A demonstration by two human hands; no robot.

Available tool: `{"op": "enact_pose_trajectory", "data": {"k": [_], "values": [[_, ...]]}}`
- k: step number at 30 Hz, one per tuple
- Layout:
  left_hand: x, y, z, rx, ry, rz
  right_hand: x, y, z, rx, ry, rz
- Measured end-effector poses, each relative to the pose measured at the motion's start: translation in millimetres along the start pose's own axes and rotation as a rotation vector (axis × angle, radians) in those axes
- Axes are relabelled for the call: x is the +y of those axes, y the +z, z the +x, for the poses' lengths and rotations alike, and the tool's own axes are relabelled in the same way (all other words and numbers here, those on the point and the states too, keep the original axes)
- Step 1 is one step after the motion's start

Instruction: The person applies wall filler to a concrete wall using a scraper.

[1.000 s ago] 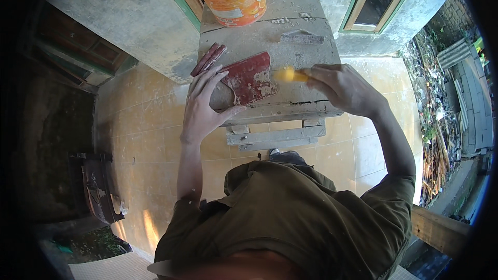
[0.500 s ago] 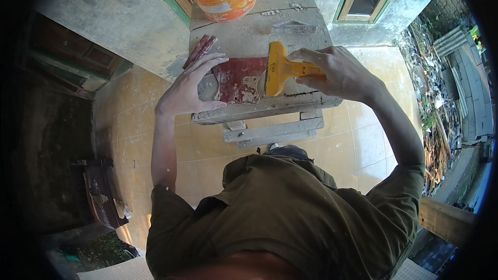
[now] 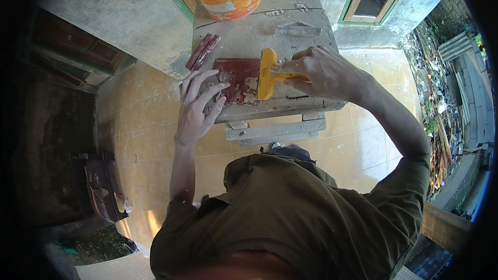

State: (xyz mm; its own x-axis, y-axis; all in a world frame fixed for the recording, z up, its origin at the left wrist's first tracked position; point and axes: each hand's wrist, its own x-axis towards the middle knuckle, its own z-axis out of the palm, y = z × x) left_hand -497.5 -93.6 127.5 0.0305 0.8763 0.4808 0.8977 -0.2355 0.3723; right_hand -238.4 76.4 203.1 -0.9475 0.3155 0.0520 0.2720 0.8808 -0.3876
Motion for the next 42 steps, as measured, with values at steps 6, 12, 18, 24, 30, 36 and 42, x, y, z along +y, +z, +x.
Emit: {"op": "enact_pose_trajectory", "data": {"k": [6,12,18,24,30,36,42], "values": [[-7,6,-3,0.030,-0.036,-0.082,1,-2,8,-0.022,0.003,-0.060],[-7,12,-3,0.031,-0.046,-0.103,-7,0,7,0.085,-0.072,-0.206],[-7,4,-8,0.060,-0.050,-0.109,-9,5,14,-0.040,-0.023,-0.155],[-8,3,-11,0.061,-0.037,-0.125,-11,12,13,0.013,-0.070,-0.138],[-9,1,-14,0.065,-0.024,-0.110,-22,10,13,0.063,-0.091,-0.177],[-8,-1,-14,0.063,-0.032,-0.144,-28,6,12,0.025,0.033,-0.099],[-11,0,-13,0.034,-0.034,-0.135,-22,6,15,0.112,-0.096,-0.174]]}}
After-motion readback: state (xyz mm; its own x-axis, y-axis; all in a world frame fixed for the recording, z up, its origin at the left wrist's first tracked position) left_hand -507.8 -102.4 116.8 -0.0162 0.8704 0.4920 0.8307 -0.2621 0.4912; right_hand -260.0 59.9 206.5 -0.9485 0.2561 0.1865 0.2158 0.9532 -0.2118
